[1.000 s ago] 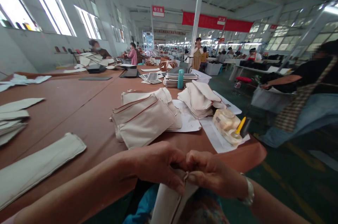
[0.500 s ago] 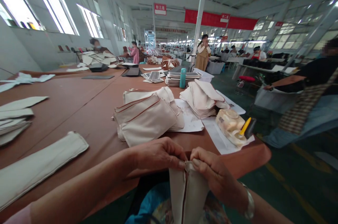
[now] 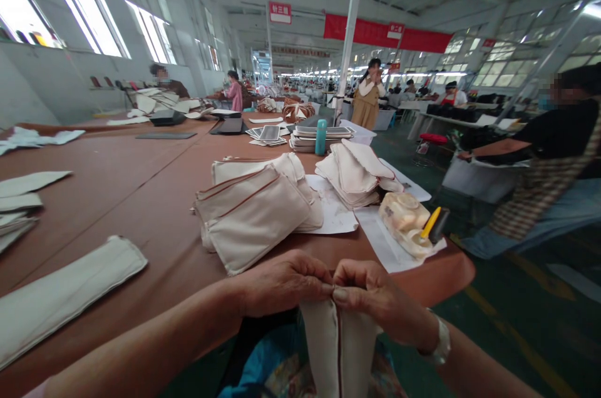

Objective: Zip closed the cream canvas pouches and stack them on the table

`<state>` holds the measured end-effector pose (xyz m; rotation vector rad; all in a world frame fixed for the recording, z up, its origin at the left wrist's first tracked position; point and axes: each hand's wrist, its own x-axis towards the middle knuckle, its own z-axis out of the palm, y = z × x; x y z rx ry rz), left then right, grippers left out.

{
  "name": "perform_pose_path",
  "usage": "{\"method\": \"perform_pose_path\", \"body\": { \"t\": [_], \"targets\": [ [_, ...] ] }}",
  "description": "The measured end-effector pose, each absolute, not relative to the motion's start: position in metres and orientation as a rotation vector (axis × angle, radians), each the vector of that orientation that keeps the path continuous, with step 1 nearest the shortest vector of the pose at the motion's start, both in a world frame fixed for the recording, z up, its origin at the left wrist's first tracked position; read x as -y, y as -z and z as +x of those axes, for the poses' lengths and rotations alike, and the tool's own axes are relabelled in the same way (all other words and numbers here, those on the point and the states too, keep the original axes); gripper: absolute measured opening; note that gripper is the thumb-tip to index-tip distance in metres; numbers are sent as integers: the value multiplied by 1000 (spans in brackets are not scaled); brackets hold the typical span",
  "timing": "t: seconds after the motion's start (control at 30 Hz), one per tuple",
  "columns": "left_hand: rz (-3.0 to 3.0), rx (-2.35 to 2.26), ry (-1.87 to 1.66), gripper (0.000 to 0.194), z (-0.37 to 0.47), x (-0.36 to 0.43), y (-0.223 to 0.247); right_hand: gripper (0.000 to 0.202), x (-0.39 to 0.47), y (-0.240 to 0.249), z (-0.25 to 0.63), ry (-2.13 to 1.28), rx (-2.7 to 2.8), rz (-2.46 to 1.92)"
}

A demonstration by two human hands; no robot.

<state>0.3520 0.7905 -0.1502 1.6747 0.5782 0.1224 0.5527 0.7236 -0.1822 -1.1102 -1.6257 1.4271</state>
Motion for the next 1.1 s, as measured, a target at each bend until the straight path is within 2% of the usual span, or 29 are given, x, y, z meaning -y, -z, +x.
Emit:
{"method": "perform_pose_path", "body": {
  "t": [0.13, 0.3, 0.5, 0.8, 1.1],
  "targets": [
    [1582, -582, -114, 30, 351, -791, 157, 27, -721, 185, 554, -1392, 1650, -1194],
    [1577, -577, -107, 26, 352, -791, 154, 13, -720, 180, 553, -1303, 1678, -1241],
    [1596, -574, -92, 23, 352, -790, 149, 12, -720, 171, 550, -1233, 1765, -1301],
    [1561, -615, -131, 25, 354, -789, 157, 12, -721, 169, 552, -1352, 1720, -1254],
    [1598, -613, -121, 24, 354, -789, 158, 7, -722, 167, 549, -1189, 1844, -1411]
  ]
}}
